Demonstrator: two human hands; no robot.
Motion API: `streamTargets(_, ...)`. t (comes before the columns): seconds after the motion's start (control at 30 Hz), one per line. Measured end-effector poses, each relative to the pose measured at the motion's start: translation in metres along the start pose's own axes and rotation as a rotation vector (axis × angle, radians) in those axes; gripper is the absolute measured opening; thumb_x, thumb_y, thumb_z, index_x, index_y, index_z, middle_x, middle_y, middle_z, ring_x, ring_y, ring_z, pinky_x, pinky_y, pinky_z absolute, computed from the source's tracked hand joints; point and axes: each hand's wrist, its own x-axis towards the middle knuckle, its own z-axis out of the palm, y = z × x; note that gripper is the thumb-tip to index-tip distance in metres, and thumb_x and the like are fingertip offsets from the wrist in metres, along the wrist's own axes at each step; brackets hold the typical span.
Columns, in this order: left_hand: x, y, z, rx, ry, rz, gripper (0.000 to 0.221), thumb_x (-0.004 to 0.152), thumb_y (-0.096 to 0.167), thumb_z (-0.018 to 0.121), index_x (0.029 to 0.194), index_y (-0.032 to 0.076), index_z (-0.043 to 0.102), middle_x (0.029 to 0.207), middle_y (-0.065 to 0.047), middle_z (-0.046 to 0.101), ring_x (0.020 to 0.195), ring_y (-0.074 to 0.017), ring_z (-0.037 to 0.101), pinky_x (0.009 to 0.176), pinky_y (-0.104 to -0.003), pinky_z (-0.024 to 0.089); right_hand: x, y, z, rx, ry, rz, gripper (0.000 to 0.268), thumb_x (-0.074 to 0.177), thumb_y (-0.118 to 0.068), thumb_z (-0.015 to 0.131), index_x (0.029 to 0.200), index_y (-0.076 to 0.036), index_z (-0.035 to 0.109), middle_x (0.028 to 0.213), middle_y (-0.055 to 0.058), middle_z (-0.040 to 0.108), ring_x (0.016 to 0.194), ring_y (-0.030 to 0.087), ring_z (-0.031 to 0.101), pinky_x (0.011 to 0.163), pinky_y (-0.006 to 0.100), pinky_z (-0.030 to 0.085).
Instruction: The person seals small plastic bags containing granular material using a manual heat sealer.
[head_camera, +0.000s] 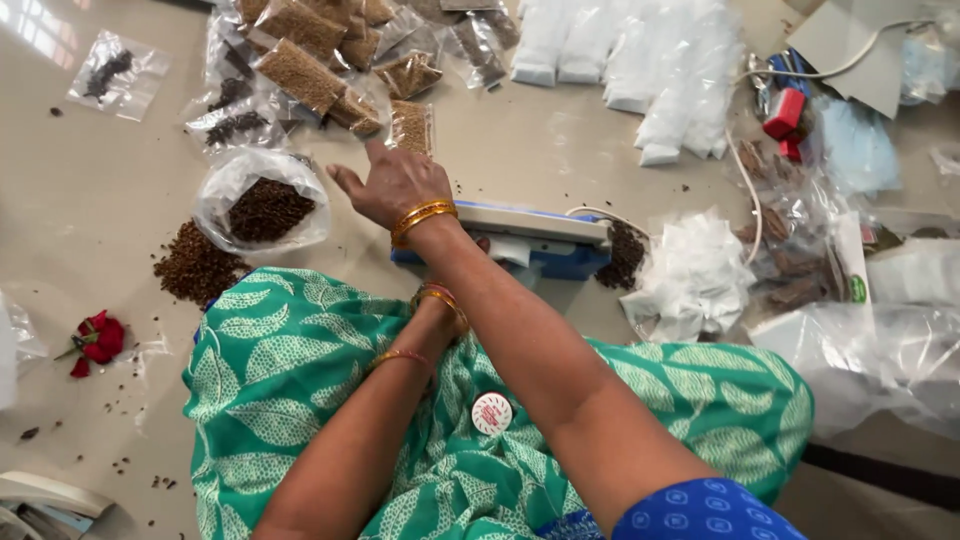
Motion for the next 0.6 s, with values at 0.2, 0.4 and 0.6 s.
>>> streamTargets(0.2, 0.018, 0.002, 0.007, -0.028, -0.045, 0.016, 0.029, 0.107, 0.042, 0.060, 0.123, 0.018, 0.062, 0.100, 0.000, 0.067, 0.081, -0.0197, 0.065, 0.064, -0.038, 0.056, -0.002, 0.026, 0.022, 0.243, 0.263, -0.074, 0.080, 0.091, -0.069, 0.045, 0.143, -0.010, 0.053, 0.132, 0.021, 0.065, 0.119, 0.039, 0.063, 0.102, 0.051, 0.048)
streamTargets(0.4, 0.018, 0.023, 0.040, 1.852, -0.162, 0.251, 0.022, 0.097, 0.034, 0.066, 0.107, 0.016, 0.073, 0.096, -0.003, 0.077, 0.083, -0.0193, 0.073, 0.062, -0.036, 0.058, -0.052, 0.087, 0.010, 0.293, 0.604, -0.512, 0.058, 0.107, -0.038, 0.060, 0.150, -0.002, 0.047, 0.154, 0.022, 0.050, 0.144, 0.038, 0.050, 0.119, 0.047, 0.044)
streamTargets(0.6, -0.057, 0.036, 0.091, 0.220, -0.044, 0.007, 0.028, 0.095, 0.027, 0.070, 0.107, 0.003, 0.067, 0.094, -0.014, 0.075, 0.076, -0.0274, 0.075, 0.067, -0.039, 0.064, -0.154, 0.142, 0.025, 0.268, 0.808, -0.250, 0.017, 0.108, -0.013, 0.060, 0.122, -0.008, 0.068, 0.119, 0.013, 0.071, 0.115, 0.032, 0.068, 0.103, 0.043, 0.056)
